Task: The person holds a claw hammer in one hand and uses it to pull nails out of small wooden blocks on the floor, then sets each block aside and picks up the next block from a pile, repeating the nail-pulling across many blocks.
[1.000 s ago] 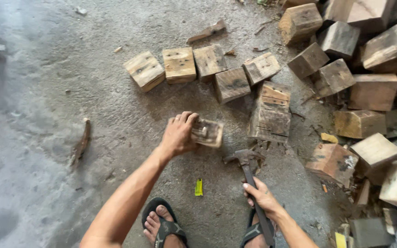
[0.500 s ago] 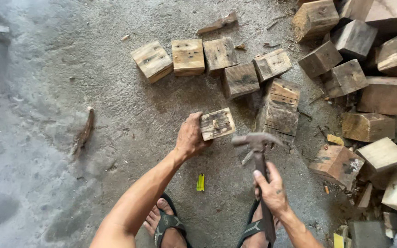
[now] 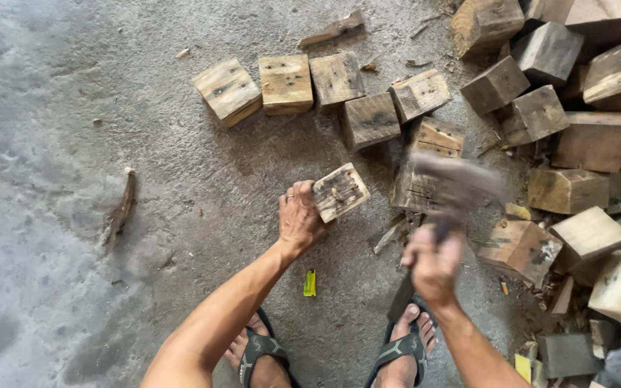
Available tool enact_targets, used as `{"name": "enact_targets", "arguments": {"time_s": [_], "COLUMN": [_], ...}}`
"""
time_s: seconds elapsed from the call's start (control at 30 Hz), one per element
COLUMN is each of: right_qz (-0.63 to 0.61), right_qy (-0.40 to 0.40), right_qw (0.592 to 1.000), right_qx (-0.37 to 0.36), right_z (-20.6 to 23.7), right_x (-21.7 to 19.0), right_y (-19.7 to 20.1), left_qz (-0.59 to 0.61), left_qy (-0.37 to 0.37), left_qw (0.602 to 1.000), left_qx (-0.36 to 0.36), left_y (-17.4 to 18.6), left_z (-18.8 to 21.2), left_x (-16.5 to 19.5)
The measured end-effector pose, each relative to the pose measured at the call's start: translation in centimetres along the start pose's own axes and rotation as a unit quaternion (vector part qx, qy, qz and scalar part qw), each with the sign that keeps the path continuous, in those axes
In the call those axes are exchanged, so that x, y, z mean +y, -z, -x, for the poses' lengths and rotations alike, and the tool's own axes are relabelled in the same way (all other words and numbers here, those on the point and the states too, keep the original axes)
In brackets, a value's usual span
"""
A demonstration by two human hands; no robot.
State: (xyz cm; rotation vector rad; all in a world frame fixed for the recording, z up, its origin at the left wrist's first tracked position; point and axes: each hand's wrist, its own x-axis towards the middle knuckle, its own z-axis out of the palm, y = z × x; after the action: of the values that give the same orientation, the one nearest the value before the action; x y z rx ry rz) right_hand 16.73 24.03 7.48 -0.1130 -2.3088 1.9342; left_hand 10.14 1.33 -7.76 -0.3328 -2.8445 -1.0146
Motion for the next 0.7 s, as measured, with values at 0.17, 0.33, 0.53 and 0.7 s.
{"name": "enact_targets", "arguments": {"time_s": [0.17, 0.33, 0.53, 0.7], "right_qz": [-0.115, -0.142, 0.089, -0.071], "right_qy": [-0.354, -0.193, -0.324, -0.339], "right_qw": [0.927, 0.971, 0.937, 0.936], "right_qx": [-0.043, 0.02, -0.1, -0.063], "right_z": [-1.0, -3.5, -3.3, -1.6], "right_x": [1.4, -0.6, 1.9, 2.1], "right_y": [0.5, 4.5, 1.1, 1.0], "left_qz": [-0.011, -0.016, -0.01, -0.016], "left_qy": [0.011, 0.018, 0.01, 0.022], "left_qw": [1.0, 0.999, 1.0, 0.999], "left_qx": [-0.003, -0.032, -0.018, -0.021], "left_y": [0.1, 0.2, 0.6, 0.5], "left_z": [0.4, 0.7, 0.9, 0.7], "left_x": [0.0, -0.1, -0.1, 0.2]}}
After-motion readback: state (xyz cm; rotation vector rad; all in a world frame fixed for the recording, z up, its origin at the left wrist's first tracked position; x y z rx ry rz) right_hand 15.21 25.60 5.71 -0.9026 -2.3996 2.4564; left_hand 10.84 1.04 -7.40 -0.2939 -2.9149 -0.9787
